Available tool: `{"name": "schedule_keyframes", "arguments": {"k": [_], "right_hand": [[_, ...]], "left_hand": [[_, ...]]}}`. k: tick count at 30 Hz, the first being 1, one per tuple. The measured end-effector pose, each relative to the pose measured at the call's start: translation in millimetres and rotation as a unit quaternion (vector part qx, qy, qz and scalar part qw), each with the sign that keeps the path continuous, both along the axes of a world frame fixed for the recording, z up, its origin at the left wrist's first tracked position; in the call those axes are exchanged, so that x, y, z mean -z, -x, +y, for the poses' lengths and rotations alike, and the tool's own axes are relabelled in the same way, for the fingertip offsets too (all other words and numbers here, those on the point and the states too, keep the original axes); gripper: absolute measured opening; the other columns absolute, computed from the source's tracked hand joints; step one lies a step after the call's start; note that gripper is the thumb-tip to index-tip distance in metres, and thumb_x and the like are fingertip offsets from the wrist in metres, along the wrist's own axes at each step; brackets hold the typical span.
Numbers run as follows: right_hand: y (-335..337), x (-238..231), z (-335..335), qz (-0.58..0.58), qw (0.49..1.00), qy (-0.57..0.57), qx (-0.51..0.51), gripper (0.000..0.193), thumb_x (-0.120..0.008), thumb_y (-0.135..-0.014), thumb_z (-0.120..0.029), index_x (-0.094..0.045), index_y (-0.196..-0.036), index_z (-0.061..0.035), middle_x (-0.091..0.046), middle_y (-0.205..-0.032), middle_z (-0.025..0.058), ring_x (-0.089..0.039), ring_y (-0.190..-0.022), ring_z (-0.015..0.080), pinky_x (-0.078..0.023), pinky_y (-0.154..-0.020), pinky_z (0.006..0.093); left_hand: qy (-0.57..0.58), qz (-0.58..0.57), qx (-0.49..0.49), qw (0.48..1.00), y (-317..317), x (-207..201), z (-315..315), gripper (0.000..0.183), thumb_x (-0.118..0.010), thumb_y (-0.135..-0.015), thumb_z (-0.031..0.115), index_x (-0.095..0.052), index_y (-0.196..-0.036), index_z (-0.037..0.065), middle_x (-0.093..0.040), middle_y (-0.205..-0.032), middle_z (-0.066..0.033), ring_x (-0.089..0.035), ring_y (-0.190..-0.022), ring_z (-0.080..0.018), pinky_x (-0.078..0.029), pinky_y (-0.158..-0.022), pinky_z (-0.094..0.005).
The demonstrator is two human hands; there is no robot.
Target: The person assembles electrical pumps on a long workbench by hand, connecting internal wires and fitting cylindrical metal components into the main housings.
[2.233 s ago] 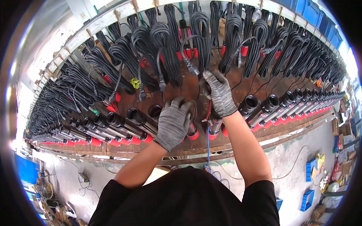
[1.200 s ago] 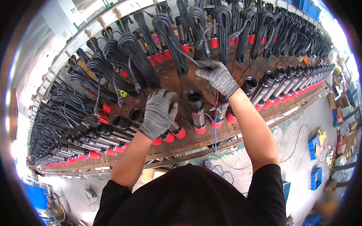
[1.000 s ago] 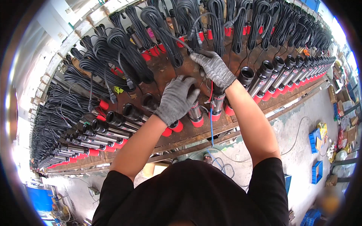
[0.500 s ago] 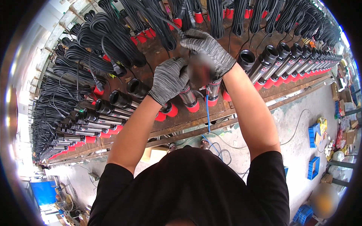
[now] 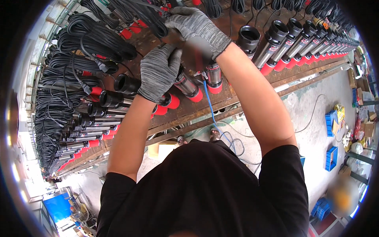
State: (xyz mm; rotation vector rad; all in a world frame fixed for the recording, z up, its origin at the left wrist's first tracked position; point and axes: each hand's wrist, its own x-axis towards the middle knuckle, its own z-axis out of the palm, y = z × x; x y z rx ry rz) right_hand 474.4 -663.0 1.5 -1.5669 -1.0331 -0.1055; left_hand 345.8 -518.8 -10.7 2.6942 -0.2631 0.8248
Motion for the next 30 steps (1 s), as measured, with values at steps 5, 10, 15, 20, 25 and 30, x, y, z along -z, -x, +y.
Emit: {"name": "schedule_keyframes", "arguments": {"k": [5,10,15,20,25,30], "right_hand": [[24,-23,13,0.193,0.978,-0.067,-0.030,0.014,-0.064,-0.101,-0.012,-0.066,-0.111,-0.0030,-0.066,-0.088,0.0012,-0.063,-0.084,0.0121,-0.052,-0.082,0.0296],[-3,-6,5,-0.030,0.999,-0.018,-0.033,0.005,-0.065,-0.087,-0.002,-0.063,-0.091,-0.0045,-0.066,-0.088,0.0024,-0.067,-0.092,0.0215,-0.055,-0.084,0.0351],[14,-23,-1,0.082,0.996,-0.016,-0.023,0.011,-0.068,-0.094,-0.007,-0.065,-0.103,-0.0013,-0.065,-0.085,-0.0007,-0.062,-0.083,0.0103,-0.051,-0.075,0.0275],[26,-31,-10,0.324,0.942,-0.022,-0.083,0.020,-0.073,-0.097,-0.014,-0.067,-0.110,-0.0004,-0.064,-0.079,-0.0008,-0.061,-0.069,0.0080,-0.048,-0.059,0.0254],[39,-47,-3,0.320,0.947,0.011,0.005,0.032,-0.076,-0.095,-0.020,-0.067,-0.112,0.0057,-0.067,-0.072,0.0044,-0.064,-0.061,0.0120,-0.050,-0.053,0.0272],[37,-41,-17,0.264,0.964,0.019,0.027,0.036,-0.077,-0.095,-0.021,-0.067,-0.114,0.0066,-0.070,-0.076,0.0059,-0.066,-0.063,0.0132,-0.052,-0.055,0.0271]], "left_hand": [[-0.008,-0.013,0.002,1.000,0,3,6,0.022,-0.066,-0.096,0.026,-0.072,-0.099,0.006,-0.069,-0.086,-0.0165,-0.068,-0.080,-0.0374,-0.055,-0.073,-0.0465],[-0.005,-0.010,0.008,1.000,-3,3,4,0.024,-0.066,-0.096,0.029,-0.072,-0.101,0.007,-0.069,-0.087,-0.0163,-0.068,-0.082,-0.0368,-0.056,-0.073,-0.0470],[0.039,-0.001,0.013,0.999,18,-4,6,0.017,-0.066,-0.095,0.022,-0.071,-0.102,0.007,-0.069,-0.091,-0.0173,-0.068,-0.084,-0.0376,-0.055,-0.073,-0.0470],[0.128,0.055,0.100,0.985,65,-9,6,0.011,-0.069,-0.091,0.014,-0.069,-0.100,0.008,-0.069,-0.097,-0.0139,-0.067,-0.084,-0.0374,-0.055,-0.073,-0.0432],[0.107,0.044,0.116,0.987,116,7,-7,0.017,-0.074,-0.085,0.015,-0.069,-0.100,0.012,-0.070,-0.101,-0.0070,-0.068,-0.087,-0.0301,-0.056,-0.075,-0.0400],[0.213,0.032,0.116,0.970,120,16,-3,0.011,-0.066,-0.089,0.011,-0.069,-0.094,0.001,-0.071,-0.093,-0.0163,-0.071,-0.086,-0.0315,-0.058,-0.077,-0.0396]]}}
